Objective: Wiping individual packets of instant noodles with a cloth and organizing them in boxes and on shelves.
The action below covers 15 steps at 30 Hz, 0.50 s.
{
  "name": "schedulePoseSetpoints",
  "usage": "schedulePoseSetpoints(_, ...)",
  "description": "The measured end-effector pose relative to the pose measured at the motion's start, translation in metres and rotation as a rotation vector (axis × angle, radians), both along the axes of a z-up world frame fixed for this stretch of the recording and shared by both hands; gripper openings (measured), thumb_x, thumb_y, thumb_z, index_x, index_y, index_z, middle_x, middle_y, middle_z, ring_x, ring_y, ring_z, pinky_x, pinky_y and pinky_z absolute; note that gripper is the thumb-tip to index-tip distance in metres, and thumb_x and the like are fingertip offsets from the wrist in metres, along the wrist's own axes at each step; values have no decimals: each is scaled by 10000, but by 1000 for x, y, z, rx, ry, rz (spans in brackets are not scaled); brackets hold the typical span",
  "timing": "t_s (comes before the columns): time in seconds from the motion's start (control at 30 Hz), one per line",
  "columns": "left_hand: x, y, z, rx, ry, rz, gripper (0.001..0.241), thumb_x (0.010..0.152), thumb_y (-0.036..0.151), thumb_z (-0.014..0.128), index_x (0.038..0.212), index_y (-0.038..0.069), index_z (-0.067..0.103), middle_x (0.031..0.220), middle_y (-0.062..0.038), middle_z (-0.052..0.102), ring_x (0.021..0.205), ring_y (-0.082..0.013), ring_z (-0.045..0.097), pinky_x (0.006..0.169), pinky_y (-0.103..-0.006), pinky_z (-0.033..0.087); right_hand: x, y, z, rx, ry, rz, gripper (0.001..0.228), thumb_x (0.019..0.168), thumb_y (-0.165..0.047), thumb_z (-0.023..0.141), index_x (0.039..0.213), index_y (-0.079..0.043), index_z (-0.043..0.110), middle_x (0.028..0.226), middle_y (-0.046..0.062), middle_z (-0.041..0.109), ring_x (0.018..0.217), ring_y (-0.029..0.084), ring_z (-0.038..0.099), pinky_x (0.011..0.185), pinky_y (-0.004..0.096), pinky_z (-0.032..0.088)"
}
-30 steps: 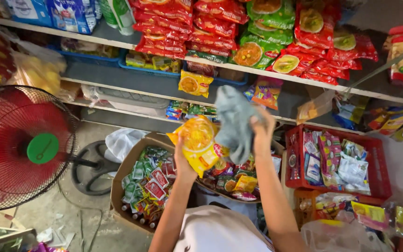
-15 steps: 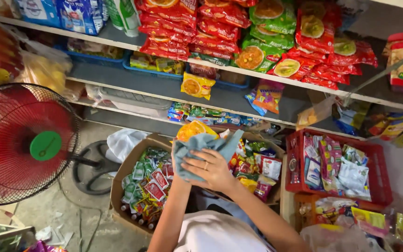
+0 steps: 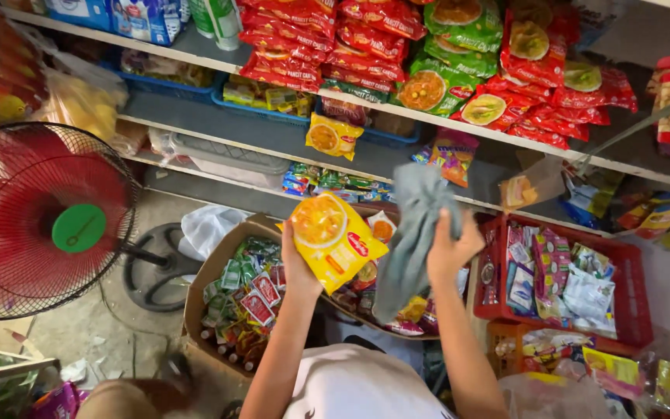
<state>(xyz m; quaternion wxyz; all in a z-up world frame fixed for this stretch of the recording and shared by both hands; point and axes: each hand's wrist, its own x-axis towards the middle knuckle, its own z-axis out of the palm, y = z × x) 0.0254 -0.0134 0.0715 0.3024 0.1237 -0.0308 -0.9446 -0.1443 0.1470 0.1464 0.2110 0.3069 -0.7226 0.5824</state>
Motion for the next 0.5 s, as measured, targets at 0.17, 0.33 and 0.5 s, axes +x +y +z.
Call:
schedulePoseSetpoints(0.17, -8, 23, 12, 14, 81, -72, 686, 1023, 599, 432, 1488, 99, 490, 1473, -136, 561, 1320, -346, 557, 1122, -529, 439, 23, -1, 10, -79, 34, 136, 172, 970, -79, 651, 1105, -16, 737, 948, 98, 719, 840, 184, 634, 773, 368, 526)
schedulePoseSetpoints(0.33, -20, 39, -59, -159, 148, -65, 634, 1028, 556, 413, 1514, 152, 452, 1508, -107, 531, 1350, -329, 536, 1153, -519, 418, 97, -35, 49, 665, 207, 748, 559, 798, -306, 791, 1331, -180, 678, 1446, 211, 620, 1102, 335, 607, 929, 548, 419)
schedulePoseSetpoints(0.5, -14, 35, -14, -1, 35, -65, 624, 1040, 541, 350, 1520, 156, 450, 1511, -103, 530, 1359, -336, 527, 1156, -522, 393, 94, -45, 28, 522, 271, 366, 646, 802, -346, 763, 1416, -225, 605, 1369, 211, 601, 1283, 460, 514, 1170, 559, 305)
